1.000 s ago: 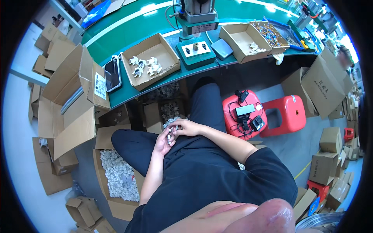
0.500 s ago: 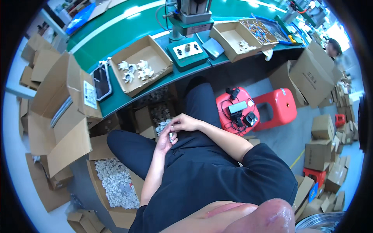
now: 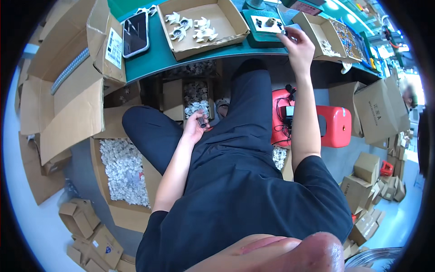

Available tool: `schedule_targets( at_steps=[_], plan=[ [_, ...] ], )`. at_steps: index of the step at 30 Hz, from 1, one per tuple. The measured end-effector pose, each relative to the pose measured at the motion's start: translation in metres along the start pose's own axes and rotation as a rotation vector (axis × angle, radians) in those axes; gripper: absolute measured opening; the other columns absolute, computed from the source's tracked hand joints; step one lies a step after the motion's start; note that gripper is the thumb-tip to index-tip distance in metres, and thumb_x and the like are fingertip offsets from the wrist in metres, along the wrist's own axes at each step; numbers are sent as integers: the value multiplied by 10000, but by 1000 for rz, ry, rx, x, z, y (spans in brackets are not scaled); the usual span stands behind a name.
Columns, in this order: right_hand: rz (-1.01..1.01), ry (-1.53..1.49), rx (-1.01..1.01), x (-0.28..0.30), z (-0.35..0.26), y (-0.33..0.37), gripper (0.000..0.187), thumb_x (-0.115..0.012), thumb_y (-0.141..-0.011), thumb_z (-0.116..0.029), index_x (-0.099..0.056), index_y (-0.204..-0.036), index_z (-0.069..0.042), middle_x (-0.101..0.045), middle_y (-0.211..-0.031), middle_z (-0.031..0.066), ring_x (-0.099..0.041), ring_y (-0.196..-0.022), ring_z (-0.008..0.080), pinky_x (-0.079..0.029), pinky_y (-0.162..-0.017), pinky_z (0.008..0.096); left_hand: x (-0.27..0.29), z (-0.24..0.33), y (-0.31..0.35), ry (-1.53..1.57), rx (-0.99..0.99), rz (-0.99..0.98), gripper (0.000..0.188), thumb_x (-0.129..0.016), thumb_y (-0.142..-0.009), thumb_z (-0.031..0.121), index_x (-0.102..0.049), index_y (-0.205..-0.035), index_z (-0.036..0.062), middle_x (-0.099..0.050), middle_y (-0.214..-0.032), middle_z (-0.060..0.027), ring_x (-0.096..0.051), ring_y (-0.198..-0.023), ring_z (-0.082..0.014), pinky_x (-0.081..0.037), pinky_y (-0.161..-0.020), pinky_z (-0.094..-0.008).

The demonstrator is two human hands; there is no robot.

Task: Assembling small plastic and metal components manually and using a small manual press tool at a workstation.

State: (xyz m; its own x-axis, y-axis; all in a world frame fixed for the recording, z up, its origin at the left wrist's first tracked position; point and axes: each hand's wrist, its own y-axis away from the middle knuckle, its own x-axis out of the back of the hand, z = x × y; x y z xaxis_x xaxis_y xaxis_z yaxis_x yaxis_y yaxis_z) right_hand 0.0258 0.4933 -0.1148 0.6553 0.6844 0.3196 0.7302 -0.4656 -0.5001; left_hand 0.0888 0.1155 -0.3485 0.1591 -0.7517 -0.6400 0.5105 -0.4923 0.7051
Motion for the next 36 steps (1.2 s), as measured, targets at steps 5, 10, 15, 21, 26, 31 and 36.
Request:
schedule_targets(
  at_steps=[5, 10, 15, 21, 26, 31, 36],
  plan=[
    [-55, 181, 41, -16, -2, -40, 357, -851, -791, -226, -755, -1059, -11, -713, -901, 46, -630, -769, 91, -506, -714, 226, -12, -2, 11, -71, -14, -12, 240, -557, -927, 186, -582, -1145, 89, -623, -870, -39, -607, -727, -167, -527, -623, -356],
    [-195, 425, -91, -11, -23, -51, 396, -845, -780, -368, -787, -1017, -56, -740, -916, 94, -679, -784, 142, -533, -712, 279, 0, 2, -3, -121, -91, -5, 233, -553, -943, 205, -583, -1143, 89, -633, -869, -41, -606, -699, -162, -530, -584, -348],
    [-262, 603, -15, -8, -26, -67, 413, -812, -798, -390, -781, -1023, -45, -715, -817, 65, -633, -717, 125, -497, -673, 287, -15, -5, -26, -275, -14, -13, 232, -564, -944, 219, -591, -1135, 89, -640, -871, -40, -604, -677, -152, -531, -568, -343],
    [-425, 431, 95, -8, 1, -73, 459, -759, -853, -413, -739, -1131, -49, -735, -958, 99, -659, -839, 168, -514, -786, 337, -2, -7, -45, -419, 125, -54, 217, -572, -944, 238, -617, -1112, 108, -643, -870, -32, -603, -675, -144, -523, -575, -340],
    [-102, 881, 51, 143, 87, -130, 346, -603, -960, -292, -688, -1215, -76, -715, -1112, 164, -672, -1052, 326, -509, -921, 400, -3, 2, -30, -332, 29, 29, 224, -600, -928, 262, -632, -1088, 109, -642, -856, -17, -600, -677, -142, -508, -585, -337],
    [-441, 1234, -200, 250, 216, -166, 443, -660, -884, -388, -698, -997, 39, -719, -889, 209, -709, -852, 316, -535, -784, 411, -7, 6, -33, -315, 13, 47, 222, -610, -921, 265, -629, -1076, 108, -636, -849, -10, -595, -678, -139, -499, -590, -347],
    [-439, 1109, -357, 180, 205, -167, 423, -681, -877, -378, -718, -942, 38, -694, -746, 156, -680, -652, 264, -525, -629, 392, 1, 1, -25, -377, 8, 106, 204, -612, -920, 263, -632, -1053, 110, -631, -849, -1, -591, -673, -133, -490, -584, -349]
  ],
)
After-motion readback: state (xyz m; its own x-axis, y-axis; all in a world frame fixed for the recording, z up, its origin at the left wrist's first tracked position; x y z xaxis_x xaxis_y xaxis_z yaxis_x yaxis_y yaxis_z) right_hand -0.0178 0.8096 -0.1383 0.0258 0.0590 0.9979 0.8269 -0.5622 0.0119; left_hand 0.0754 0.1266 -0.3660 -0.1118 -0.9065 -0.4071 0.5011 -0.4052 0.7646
